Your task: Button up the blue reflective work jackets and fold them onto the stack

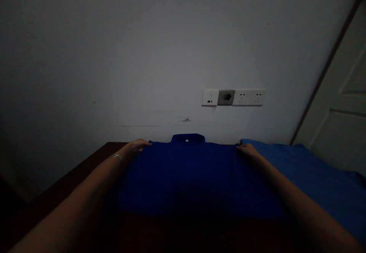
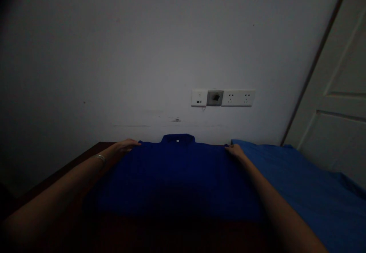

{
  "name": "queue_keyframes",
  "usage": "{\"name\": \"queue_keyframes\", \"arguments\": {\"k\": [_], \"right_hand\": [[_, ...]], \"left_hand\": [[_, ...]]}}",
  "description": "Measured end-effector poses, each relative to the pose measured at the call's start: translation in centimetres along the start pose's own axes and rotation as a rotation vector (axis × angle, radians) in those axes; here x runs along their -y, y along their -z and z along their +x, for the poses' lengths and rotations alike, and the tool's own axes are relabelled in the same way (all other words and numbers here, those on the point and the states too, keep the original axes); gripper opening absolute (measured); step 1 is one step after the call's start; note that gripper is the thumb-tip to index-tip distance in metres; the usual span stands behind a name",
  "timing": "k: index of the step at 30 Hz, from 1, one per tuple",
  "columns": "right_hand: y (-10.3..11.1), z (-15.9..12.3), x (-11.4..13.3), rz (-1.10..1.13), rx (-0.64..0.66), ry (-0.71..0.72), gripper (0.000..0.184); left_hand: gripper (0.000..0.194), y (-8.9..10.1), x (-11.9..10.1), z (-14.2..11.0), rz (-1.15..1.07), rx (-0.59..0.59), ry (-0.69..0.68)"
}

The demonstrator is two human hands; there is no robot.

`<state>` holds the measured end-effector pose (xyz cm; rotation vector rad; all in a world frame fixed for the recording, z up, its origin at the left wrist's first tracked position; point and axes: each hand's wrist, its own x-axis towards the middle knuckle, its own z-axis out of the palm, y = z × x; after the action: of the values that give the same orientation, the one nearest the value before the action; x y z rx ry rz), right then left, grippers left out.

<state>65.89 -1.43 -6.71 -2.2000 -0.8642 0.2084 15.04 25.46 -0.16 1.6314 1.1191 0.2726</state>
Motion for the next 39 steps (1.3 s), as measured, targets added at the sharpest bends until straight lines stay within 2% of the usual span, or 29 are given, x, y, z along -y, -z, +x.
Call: {"name": "queue_keyframes", "arguments": {"k": [3,8,13,17,22,25,29,34,39], "right_hand": [[0.7,0.5,0.4,-0.03,0.01,-0.018,0.024],[1.2,1.2,1.7,-0.122,-0.049,-0.004,0.026],[-1.0,-0.1,2.1,-0.268,-0.065,0.034,0.031],[-2.7,-2.1,1.6,-0.542,-0.024,0.147,0.036],[-2.5,-3.1,1.8,-0.706,-0.048,0.202,0.039],[-0.9,-3.7,2.0,-0.733,-0.058,0.217,0.041],[2.4,-6.1,0.9,-0.762,0.034,0.228,0.039],[6.0,-11.6,-1.3,-0.812,0.109,0.242,0.04],[6.8,-16.7,-2.8,-0.838,0.135,0.323,0.041]], "left_hand": [[0.036,0.7,0.1,0.6,0.037,0.027,-0.079],[0.023,0.1,0.4,2.7,0.421,-0.195,-0.131],[0.018,-0.2,0.6,4.2,0.635,-0.263,-0.109],[0.019,-0.8,0.8,4.5,0.809,-0.344,-0.117],[0.032,-2.9,1.5,3.8,0.958,-0.454,-0.089],[0.036,-3.3,1.5,2.6,0.997,-0.504,-0.05],[0.039,-2.3,1.3,-0.4,1.016,-0.512,0.003],[0.041,-1.6,2.9,-6.2,1.053,-0.408,0.014],[0.044,-3.1,5.7,-12.6,1.055,-0.332,0.01]]}}
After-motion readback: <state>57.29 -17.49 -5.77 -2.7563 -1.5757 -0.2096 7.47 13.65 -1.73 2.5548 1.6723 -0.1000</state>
